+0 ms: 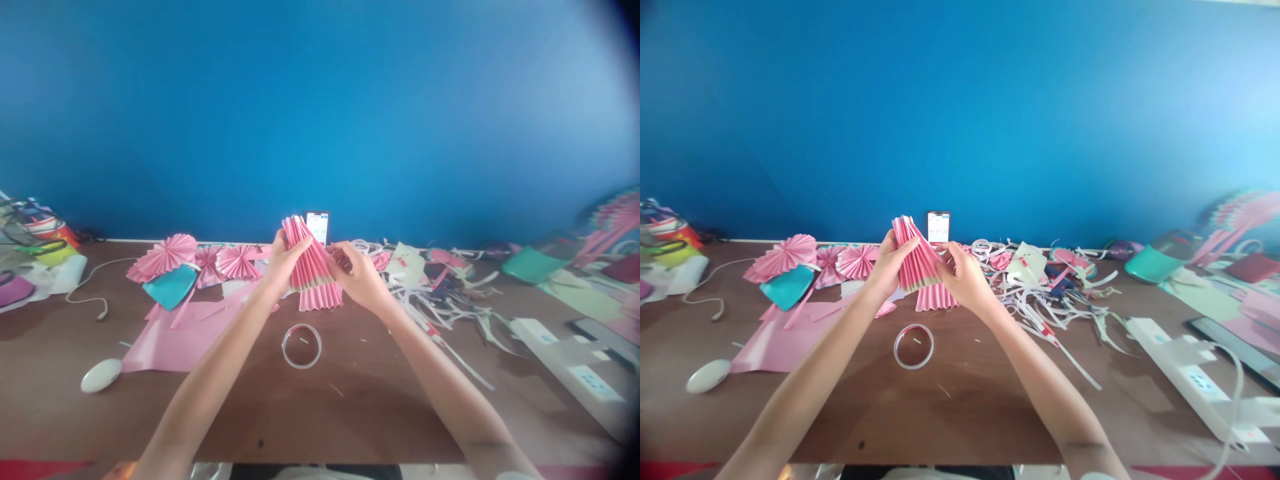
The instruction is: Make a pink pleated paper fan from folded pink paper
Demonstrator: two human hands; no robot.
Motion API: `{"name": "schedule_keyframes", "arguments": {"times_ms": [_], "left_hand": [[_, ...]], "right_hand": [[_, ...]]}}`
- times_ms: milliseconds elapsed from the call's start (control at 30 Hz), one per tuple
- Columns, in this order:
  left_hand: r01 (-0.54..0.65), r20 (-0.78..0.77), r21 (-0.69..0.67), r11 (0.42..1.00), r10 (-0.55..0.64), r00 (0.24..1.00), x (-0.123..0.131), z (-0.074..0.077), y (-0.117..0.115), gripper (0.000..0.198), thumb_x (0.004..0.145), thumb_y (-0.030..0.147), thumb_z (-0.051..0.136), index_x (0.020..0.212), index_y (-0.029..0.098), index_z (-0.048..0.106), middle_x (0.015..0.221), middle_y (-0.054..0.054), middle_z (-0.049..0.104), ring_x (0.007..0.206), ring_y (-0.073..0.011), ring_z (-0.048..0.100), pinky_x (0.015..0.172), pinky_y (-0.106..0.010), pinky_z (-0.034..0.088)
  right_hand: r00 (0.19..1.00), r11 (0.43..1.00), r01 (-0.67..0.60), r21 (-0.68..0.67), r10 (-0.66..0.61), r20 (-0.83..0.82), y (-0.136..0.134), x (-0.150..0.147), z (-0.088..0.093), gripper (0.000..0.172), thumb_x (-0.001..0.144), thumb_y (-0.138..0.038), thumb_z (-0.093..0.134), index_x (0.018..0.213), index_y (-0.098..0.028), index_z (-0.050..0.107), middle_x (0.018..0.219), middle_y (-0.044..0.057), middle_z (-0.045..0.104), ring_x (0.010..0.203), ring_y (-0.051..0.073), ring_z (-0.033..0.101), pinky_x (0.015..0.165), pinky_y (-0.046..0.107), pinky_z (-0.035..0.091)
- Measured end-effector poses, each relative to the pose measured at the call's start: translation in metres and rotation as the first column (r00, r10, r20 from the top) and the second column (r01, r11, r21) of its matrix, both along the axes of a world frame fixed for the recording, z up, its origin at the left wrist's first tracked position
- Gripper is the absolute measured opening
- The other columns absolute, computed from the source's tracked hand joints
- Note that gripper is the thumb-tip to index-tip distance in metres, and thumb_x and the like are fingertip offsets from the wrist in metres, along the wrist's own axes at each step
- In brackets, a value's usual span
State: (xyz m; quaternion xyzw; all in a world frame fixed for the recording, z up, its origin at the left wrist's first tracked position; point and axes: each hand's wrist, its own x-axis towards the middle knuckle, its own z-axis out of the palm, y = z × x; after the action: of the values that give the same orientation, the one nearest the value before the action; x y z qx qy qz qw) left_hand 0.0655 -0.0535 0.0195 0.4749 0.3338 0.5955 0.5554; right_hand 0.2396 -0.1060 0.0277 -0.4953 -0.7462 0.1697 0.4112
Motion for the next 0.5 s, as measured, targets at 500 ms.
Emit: {"name": "schedule_keyframes", "arguments": {"times_ms": [500], "left_hand": [[-0.079, -0.128, 0.056, 0.995, 0.086, 0.988, 0.0019, -0.0009, 0.0, 0.043, 0.068, 0.038, 0.086, 0.1, 0.021, 0.062, 0.093, -0.006, 0.067, 0.08, -0.0182, 0.064, 0.068, -0.028, 0.049]], "right_hand": [[0.962, 0.996, 0.004, 0.085, -0.027, 0.27, -0.0022, -0.0046, -0.0032, 0.048, 0.096, -0.027, 0.046, 0.142, -0.021, 0.038, 0.093, 0.006, 0.074, 0.061, 0.017, 0.064, 0.054, 0.025, 0.038]]}}
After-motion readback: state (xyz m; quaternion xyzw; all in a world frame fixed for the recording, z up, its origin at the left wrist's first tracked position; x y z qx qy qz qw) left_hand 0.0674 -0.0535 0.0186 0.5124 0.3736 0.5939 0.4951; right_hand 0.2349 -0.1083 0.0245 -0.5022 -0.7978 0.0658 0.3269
